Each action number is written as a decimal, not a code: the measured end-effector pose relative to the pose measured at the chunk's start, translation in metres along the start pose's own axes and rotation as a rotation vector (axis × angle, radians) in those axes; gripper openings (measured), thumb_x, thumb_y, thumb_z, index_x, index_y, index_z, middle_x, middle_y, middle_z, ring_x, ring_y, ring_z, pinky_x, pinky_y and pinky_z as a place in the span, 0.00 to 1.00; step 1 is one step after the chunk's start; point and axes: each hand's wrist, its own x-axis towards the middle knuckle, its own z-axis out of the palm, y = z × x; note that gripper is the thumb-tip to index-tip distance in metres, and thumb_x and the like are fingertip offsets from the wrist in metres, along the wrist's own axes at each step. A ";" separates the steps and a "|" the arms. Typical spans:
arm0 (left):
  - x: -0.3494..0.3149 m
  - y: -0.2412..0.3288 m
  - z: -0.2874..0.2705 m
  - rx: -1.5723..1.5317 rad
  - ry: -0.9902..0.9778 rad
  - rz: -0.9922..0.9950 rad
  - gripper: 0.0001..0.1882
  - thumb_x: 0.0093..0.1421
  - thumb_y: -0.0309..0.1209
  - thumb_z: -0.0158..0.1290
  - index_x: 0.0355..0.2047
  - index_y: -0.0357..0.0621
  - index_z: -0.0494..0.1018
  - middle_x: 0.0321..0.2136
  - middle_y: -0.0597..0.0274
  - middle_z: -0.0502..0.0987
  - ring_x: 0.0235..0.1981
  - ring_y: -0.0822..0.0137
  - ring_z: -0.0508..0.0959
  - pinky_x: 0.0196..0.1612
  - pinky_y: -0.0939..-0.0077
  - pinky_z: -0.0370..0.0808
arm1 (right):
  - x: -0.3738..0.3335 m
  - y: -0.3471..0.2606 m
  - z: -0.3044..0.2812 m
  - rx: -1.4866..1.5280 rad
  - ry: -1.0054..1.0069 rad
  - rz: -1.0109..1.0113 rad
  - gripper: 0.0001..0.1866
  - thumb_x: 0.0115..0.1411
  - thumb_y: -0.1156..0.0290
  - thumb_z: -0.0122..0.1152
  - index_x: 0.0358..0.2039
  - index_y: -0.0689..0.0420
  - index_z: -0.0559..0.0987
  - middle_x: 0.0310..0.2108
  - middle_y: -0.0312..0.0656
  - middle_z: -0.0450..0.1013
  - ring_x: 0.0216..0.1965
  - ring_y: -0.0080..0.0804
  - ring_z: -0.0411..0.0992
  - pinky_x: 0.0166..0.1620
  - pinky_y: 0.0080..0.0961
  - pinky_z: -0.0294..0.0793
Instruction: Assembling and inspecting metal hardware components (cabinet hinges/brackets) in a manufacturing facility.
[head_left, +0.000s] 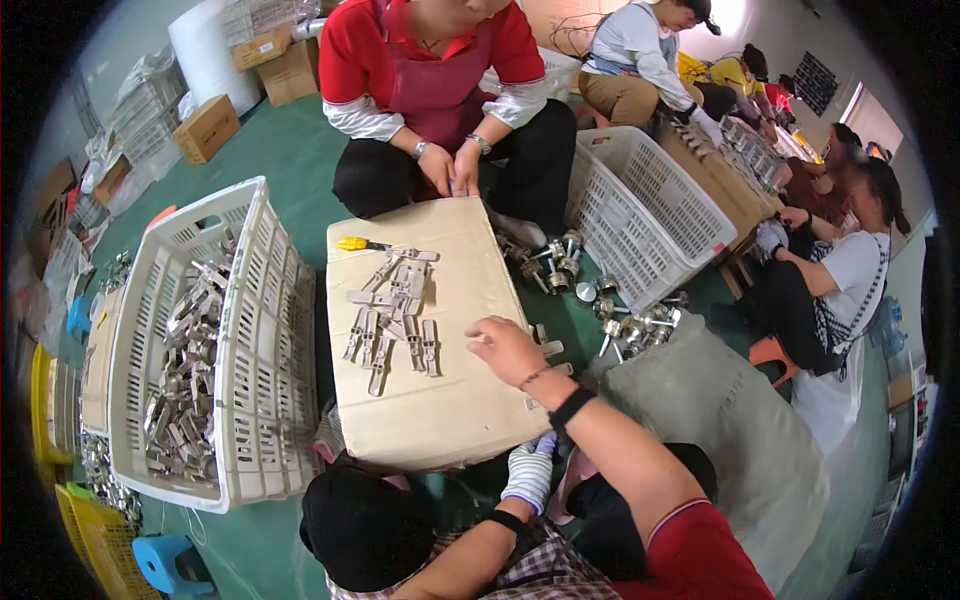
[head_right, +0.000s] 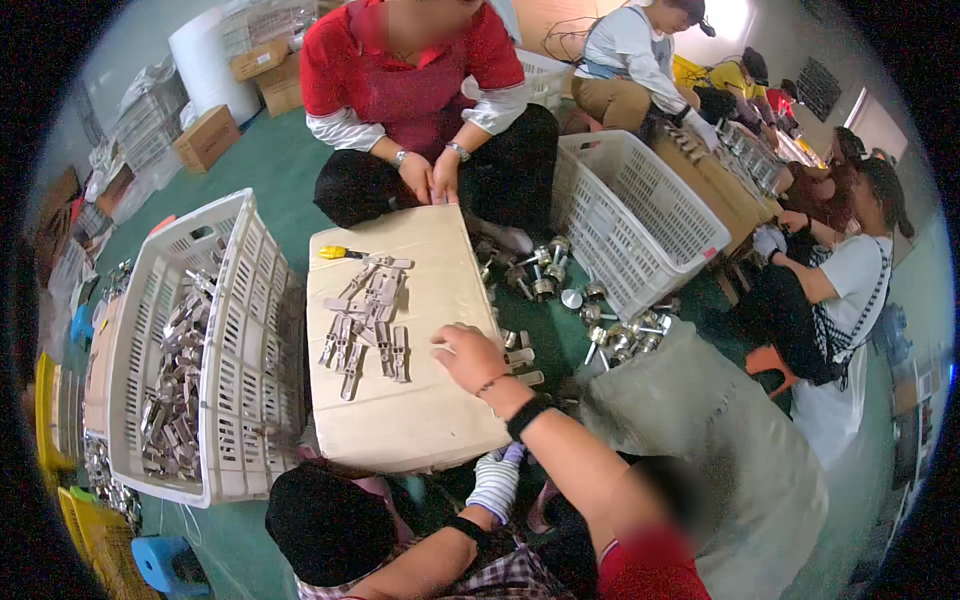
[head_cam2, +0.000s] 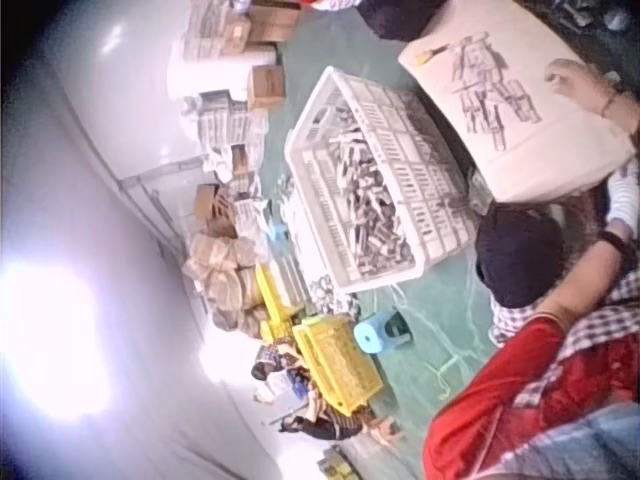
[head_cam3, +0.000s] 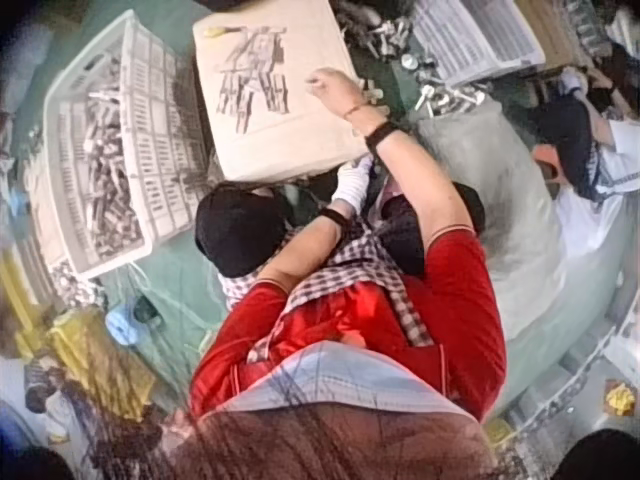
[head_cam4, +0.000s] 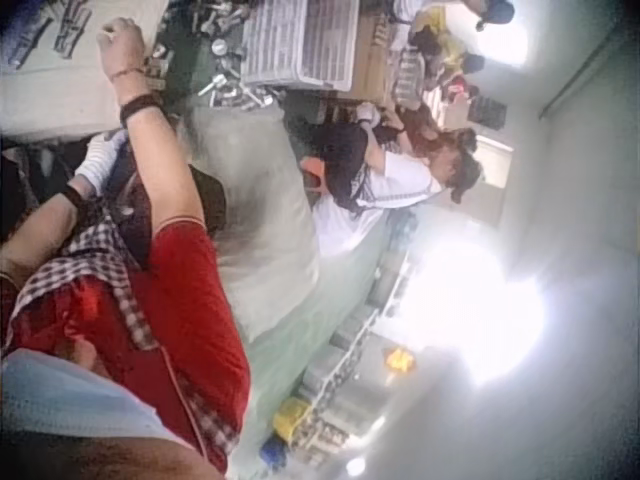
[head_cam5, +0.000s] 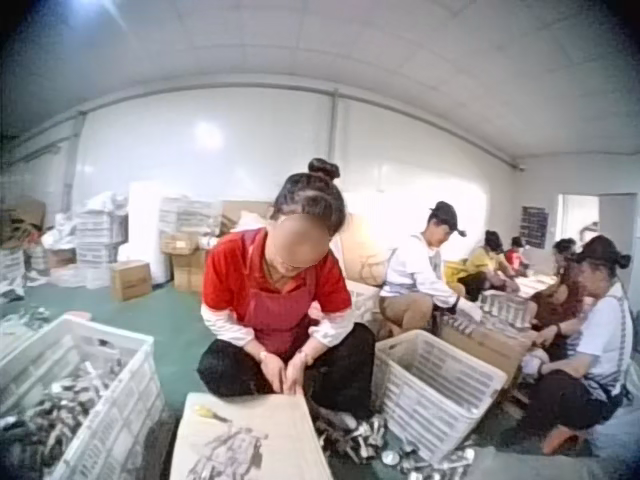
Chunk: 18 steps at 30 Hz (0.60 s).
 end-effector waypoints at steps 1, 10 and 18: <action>0.000 0.002 0.001 0.002 -0.017 0.009 0.15 0.60 0.31 0.47 0.44 0.36 0.71 0.37 0.59 0.76 0.34 0.70 0.72 0.40 0.76 0.69 | 0.010 0.002 0.012 -0.046 0.013 -0.034 0.14 0.48 0.66 0.60 0.36 0.57 0.75 0.37 0.44 0.71 0.38 0.42 0.69 0.42 0.33 0.69; 0.028 -0.042 -0.018 0.338 -0.052 0.113 0.19 0.61 0.32 0.44 0.48 0.31 0.66 0.43 0.51 0.73 0.41 0.63 0.72 0.45 0.73 0.67 | 0.049 -0.030 0.054 -0.351 -0.243 -0.070 0.33 0.39 0.65 0.69 0.47 0.57 0.69 0.48 0.47 0.63 0.46 0.46 0.65 0.50 0.35 0.66; 0.004 -0.006 -0.006 0.110 0.013 0.081 0.17 0.60 0.33 0.47 0.46 0.37 0.70 0.42 0.58 0.74 0.39 0.67 0.72 0.45 0.75 0.67 | 0.042 -0.011 0.007 0.178 -0.157 0.167 0.20 0.38 0.69 0.71 0.32 0.60 0.74 0.24 0.42 0.72 0.25 0.29 0.72 0.29 0.25 0.72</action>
